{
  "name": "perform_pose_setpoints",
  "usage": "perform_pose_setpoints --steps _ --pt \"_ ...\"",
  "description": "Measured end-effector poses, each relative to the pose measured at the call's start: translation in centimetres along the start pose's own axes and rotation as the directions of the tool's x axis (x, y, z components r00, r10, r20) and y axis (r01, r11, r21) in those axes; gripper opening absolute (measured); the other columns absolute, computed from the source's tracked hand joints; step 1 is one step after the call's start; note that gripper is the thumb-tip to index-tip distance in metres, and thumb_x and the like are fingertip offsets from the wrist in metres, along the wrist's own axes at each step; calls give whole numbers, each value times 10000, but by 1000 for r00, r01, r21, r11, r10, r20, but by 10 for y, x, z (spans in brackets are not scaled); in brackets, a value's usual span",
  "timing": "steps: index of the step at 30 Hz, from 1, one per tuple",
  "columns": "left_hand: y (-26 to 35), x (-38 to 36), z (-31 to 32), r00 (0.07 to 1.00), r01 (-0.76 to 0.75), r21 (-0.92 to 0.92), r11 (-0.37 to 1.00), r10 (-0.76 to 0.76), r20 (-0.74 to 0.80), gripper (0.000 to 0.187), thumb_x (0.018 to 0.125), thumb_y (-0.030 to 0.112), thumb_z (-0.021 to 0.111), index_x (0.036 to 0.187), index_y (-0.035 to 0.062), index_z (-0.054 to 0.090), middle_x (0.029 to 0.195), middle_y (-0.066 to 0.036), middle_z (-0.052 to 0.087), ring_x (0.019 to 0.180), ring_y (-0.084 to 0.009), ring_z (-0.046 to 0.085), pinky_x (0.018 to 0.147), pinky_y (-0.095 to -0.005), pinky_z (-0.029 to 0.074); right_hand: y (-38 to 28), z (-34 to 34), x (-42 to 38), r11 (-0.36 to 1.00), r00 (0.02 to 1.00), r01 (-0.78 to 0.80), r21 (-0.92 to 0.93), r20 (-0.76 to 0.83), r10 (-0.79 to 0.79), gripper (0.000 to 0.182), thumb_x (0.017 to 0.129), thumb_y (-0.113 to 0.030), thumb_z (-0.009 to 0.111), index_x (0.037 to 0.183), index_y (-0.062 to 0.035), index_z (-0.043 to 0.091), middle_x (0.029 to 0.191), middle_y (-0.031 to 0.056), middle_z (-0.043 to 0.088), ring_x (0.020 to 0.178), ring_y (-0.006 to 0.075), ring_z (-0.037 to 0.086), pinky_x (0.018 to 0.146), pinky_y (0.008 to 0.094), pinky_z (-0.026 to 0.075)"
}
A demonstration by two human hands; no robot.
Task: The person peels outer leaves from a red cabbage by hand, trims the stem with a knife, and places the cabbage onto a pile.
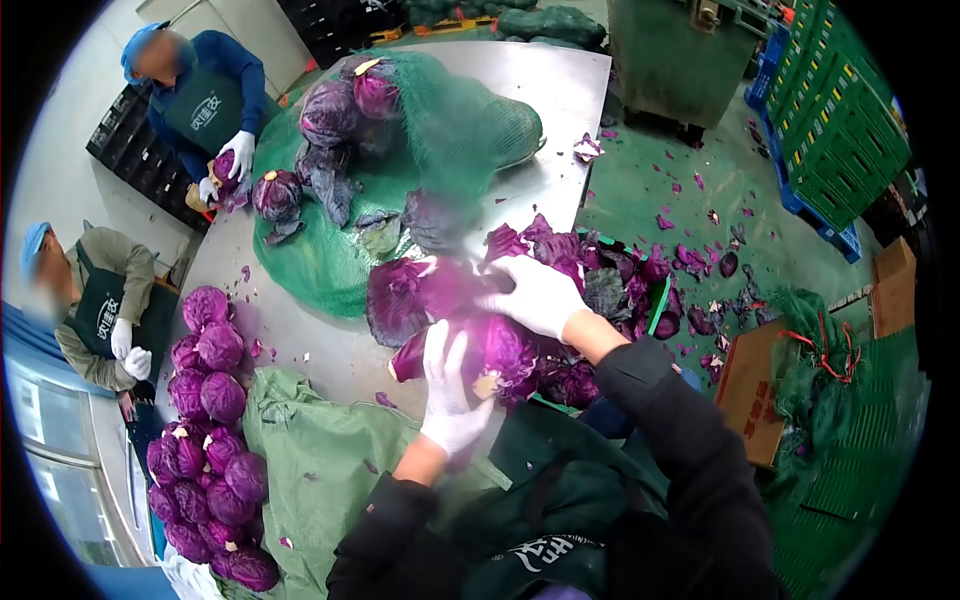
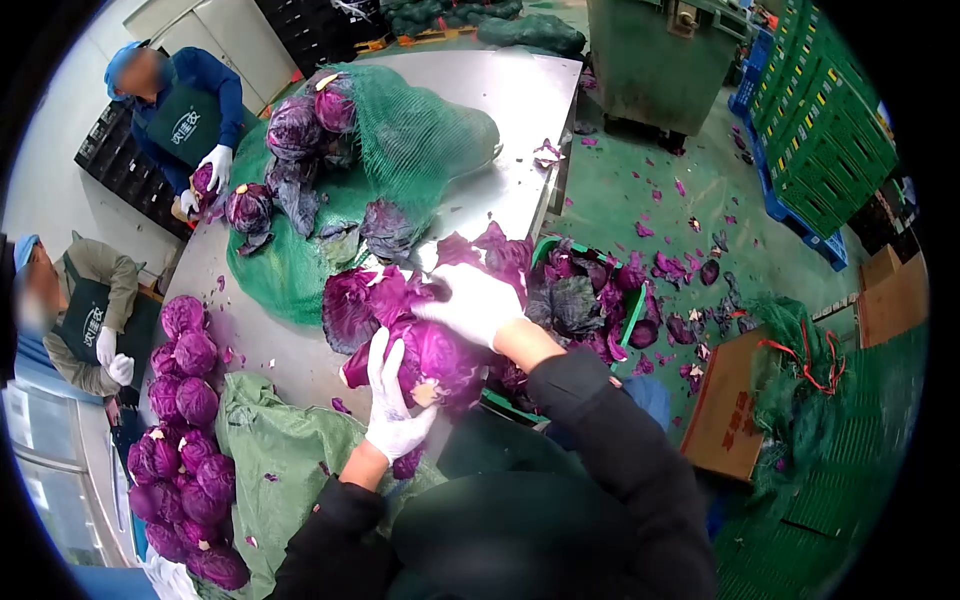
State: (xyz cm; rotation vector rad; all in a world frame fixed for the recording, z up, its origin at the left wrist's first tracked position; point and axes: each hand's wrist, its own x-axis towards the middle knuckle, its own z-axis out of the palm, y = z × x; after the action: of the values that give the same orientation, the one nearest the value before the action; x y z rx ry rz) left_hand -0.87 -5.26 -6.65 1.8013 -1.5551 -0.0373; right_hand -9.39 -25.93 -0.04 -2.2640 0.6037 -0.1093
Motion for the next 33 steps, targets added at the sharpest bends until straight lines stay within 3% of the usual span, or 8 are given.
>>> perform_pose_setpoints --steps 5,9,10,12,14,18,21,33 --pt "5 0 0 1000 20 -15 1000 -21 -18 1005 649 22 749 1490 23 199 1535 -259 155 1408 -443 226 1154 -493 226 32 41 44 998 979 -61 -25 -196 55 646 858 -636 522 1279 -149 578 1170 150 645 1084 328 608 941 388 460" --pt "-5 -8 2 999 -11 -34 999 9 -54 1038 629 47 788 1485 33 200 1518 -274 178 1400 -458 235 1151 -502 234 29 35 46 995 987 -39 -89 -162 24 693 859 -645 519 1303 -114 564 1248 156 617 1144 348 584 971 401 459" --pt "-3 -9 0 999 -6 -39 999 4 -47 1036 628 58 796 1480 35 208 1516 -274 182 1401 -457 230 1152 -501 233 13 9 36 993 991 -113 -21 70 115 781 866 -656 496 1407 -95 455 1389 201 503 1293 351 471 1089 405 346" --pt "1 -10 -6 999 30 -52 998 -32 -42 1026 635 72 805 1471 40 212 1508 -274 194 1403 -455 220 1154 -505 227 23 7 30 1000 996 27 8 81 -27 804 832 -647 566 1361 -46 494 1354 218 527 1248 366 503 1077 406 359" --pt "6 6 -21 989 103 76 992 -110 94 1008 617 292 852 1418 -7 318 1454 -257 282 1369 -449 272 1143 -506 248 29 14 30 988 988 156 0 -8 -156 680 823 -524 665 1273 -22 568 1193 209 626 1120 344 594 981 402 444" --pt "21 31 -24 992 118 261 958 -101 -79 787 776 610 650 1227 -24 536 1246 -206 517 1197 -381 466 1028 -474 363 26 21 26 989 980 76 -127 -174 -97 433 823 -385 706 1097 -58 632 1026 185 679 964 343 647 858 399 496" --pt "36 68 -27 891 446 115 888 -452 34 694 843 570 592 1275 35 499 1247 -168 522 1172 -342 488 986 -462 389 32 27 40 988 975 128 -91 -171 -142 371 802 -324 724 1064 -82 624 933 176 684 875 358 657 776 425 508" --pt "30 51 -1 952 306 224 925 -294 -89 490 899 400 558 1295 113 519 1275 -128 496 1196 -276 474 974 -436 353 50 51 45 961 934 87 -264 -314 -171 354 804 -273 739 978 -28 553 886 202 639 848 388 623 727 450 487"
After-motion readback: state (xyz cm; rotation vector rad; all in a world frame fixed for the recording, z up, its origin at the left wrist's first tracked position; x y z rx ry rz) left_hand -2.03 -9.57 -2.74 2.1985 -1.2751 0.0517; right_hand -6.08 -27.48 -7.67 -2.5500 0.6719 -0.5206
